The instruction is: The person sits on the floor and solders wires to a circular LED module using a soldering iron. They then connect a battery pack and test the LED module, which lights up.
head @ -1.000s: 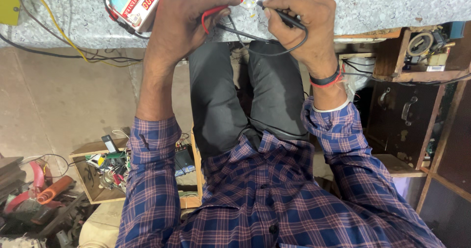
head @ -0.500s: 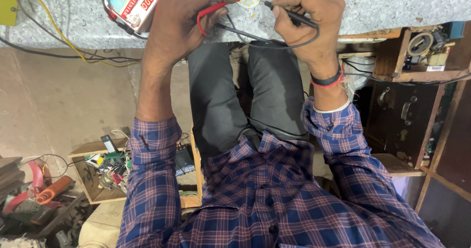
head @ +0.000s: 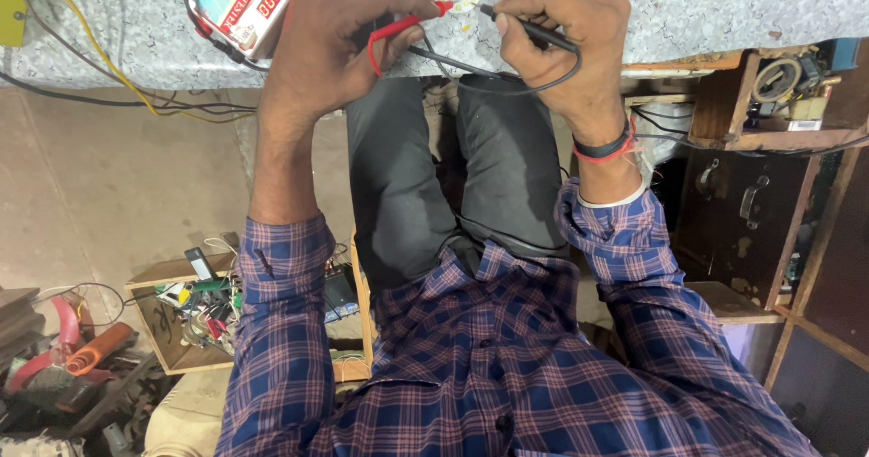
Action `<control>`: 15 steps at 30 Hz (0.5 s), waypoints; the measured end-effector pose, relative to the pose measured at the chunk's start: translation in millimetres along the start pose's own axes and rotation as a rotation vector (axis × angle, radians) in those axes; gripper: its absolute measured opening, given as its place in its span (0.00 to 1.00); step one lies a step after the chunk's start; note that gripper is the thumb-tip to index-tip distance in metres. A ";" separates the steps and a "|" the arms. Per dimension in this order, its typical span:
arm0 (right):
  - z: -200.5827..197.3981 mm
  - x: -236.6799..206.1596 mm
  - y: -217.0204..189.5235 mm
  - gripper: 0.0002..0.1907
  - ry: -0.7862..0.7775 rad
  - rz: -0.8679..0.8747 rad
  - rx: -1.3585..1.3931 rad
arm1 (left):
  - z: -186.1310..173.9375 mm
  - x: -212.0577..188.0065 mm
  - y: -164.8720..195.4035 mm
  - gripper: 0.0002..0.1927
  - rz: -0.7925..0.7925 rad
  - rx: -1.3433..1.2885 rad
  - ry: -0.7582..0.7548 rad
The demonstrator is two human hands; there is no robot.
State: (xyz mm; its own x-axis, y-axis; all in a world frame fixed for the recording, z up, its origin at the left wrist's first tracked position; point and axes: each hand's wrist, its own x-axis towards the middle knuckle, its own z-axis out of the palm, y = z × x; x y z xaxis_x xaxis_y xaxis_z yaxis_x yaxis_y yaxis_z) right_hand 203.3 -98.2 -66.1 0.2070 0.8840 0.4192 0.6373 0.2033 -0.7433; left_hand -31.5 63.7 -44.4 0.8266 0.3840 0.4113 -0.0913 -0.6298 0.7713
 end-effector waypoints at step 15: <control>1.5 2.3 -1.6 0.03 -0.025 0.026 -0.002 | 0.5 0.3 -5.6 0.09 0.047 0.029 -0.010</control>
State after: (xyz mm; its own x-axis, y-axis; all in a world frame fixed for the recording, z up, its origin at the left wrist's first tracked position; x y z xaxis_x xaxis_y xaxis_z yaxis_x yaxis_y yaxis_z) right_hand 201.7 -95.9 -64.7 0.2054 0.8991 0.3865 0.6330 0.1792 -0.7531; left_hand -30.4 67.0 -48.8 0.8272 0.3472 0.4418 -0.1140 -0.6662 0.7370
